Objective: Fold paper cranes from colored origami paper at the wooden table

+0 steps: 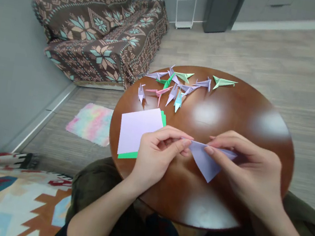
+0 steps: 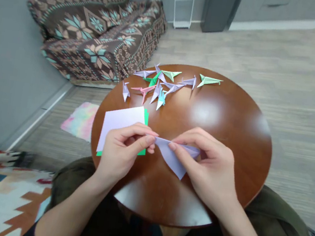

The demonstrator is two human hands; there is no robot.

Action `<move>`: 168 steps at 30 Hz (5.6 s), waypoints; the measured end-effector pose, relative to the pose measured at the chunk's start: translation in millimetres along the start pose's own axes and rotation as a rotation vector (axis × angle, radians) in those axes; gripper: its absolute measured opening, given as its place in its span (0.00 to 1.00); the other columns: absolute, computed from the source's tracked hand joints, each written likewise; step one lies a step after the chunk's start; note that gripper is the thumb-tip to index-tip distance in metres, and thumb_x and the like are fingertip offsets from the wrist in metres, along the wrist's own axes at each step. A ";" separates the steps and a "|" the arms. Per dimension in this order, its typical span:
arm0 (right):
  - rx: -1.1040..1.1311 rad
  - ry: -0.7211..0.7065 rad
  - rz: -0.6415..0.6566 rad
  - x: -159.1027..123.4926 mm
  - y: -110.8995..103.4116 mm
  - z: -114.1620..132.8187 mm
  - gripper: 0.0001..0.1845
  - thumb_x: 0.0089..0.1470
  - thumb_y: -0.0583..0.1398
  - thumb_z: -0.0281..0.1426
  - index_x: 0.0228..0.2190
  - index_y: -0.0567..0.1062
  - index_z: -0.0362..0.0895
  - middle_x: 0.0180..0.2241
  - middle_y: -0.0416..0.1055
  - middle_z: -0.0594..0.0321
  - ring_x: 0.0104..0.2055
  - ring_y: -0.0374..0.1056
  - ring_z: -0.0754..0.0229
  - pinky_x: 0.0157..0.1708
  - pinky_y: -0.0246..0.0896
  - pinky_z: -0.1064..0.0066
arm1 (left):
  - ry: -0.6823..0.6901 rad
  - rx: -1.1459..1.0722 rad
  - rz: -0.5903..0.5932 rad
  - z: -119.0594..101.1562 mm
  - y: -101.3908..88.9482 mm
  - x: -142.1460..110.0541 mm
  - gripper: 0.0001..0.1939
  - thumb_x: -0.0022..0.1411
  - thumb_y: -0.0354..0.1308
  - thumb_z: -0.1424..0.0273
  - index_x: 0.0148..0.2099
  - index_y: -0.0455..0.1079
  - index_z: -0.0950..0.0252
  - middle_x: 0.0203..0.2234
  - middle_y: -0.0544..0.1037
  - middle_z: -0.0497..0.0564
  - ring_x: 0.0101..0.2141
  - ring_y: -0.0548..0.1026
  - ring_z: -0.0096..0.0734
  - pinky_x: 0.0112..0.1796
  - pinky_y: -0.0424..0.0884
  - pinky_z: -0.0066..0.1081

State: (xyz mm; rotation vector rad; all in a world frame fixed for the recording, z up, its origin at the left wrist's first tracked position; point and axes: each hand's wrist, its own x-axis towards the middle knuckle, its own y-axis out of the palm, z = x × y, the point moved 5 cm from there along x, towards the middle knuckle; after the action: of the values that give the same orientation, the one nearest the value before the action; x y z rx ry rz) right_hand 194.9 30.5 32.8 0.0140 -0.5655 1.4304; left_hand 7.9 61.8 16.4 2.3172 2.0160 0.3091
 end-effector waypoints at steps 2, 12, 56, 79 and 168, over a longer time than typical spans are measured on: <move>0.001 0.009 0.003 -0.2 -0.2 -0.6 0.04 0.58 0.70 0.30 0.31 0.82 0.50 0.33 0.79 0.64 0.36 0.75 0.58 0.32 0.65 0.68 | 0.002 -0.001 0.000 -1.4 1.0 -0.1 0.03 0.60 0.72 0.71 0.35 0.84 0.65 0.29 0.81 0.50 0.25 0.78 0.23 0.30 0.79 0.23; 0.060 0.052 0.046 -1.4 5.6 1.2 0.05 0.60 0.69 0.31 0.30 0.82 0.49 0.32 0.78 0.63 0.34 0.73 0.59 0.33 0.65 0.68 | 0.033 -0.004 0.018 -5.2 3.9 -2.8 0.02 0.60 0.71 0.73 0.34 0.83 0.66 0.28 0.81 0.49 0.24 0.79 0.22 0.28 0.79 0.21; 0.084 0.100 0.115 0.7 7.8 -2.1 0.06 0.58 0.71 0.33 0.28 0.83 0.49 0.30 0.80 0.66 0.34 0.75 0.61 0.33 0.66 0.72 | -0.059 0.102 0.076 -1.9 8.1 -6.9 0.07 0.57 0.74 0.69 0.38 0.84 0.66 0.22 0.80 0.48 0.21 0.76 0.24 0.25 0.74 0.22; 0.128 0.218 0.134 0.1 -0.2 -7.4 0.08 0.54 0.72 0.35 0.25 0.83 0.48 0.27 0.79 0.64 0.30 0.74 0.59 0.25 0.63 0.71 | 0.004 0.134 0.166 -2.9 3.8 -5.4 0.04 0.60 0.72 0.74 0.39 0.84 0.65 0.29 0.82 0.49 0.20 0.76 0.18 0.23 0.73 0.17; 0.219 -0.059 -0.039 -0.4 5.6 -7.2 0.08 0.54 0.71 0.24 0.28 0.83 0.50 0.27 0.75 0.67 0.33 0.72 0.57 0.55 0.75 0.50 | 0.137 -0.040 -0.086 -3.6 -8.5 -7.5 0.04 0.58 0.74 0.66 0.33 0.85 0.60 0.29 0.85 0.49 0.22 0.77 0.23 0.26 0.77 0.25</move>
State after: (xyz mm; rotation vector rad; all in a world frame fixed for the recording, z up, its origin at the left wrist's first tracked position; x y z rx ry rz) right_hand 192.2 33.5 24.7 0.2400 -0.4522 1.4519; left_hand -1.9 55.3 17.6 2.2348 2.1429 0.5114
